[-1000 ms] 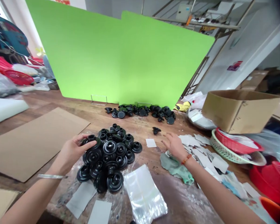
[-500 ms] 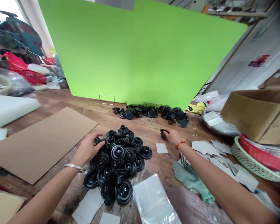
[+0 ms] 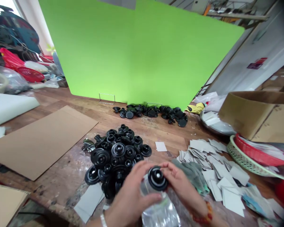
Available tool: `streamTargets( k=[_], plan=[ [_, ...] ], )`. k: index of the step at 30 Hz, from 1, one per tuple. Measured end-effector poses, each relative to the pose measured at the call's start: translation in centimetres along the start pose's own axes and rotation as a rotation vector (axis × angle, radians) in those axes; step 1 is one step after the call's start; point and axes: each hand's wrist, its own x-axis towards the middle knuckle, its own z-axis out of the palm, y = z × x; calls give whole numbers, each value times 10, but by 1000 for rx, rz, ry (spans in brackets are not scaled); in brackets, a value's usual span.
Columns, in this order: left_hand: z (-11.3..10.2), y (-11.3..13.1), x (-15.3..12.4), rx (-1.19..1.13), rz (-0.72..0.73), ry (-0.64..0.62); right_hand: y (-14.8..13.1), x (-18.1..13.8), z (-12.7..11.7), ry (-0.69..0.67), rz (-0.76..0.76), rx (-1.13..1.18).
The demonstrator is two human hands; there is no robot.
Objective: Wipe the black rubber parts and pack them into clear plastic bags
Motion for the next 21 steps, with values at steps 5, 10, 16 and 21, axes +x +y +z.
streamTargets(
  k=[5, 10, 16, 21],
  plan=[
    [49, -15, -8, -171, -131, -11, 18, -46, -28, 158, -179, -476],
    [44, -21, -3, -122, -141, 26, 69, -55, -109, 584, -412, -1256],
    [48, -16, -4, -38, -136, 49, 72, -62, -106, 517, -420, -1040],
    [67, -14, -2, -91, -152, 96, 14, -88, -39, 441, -532, -674]
  ],
)
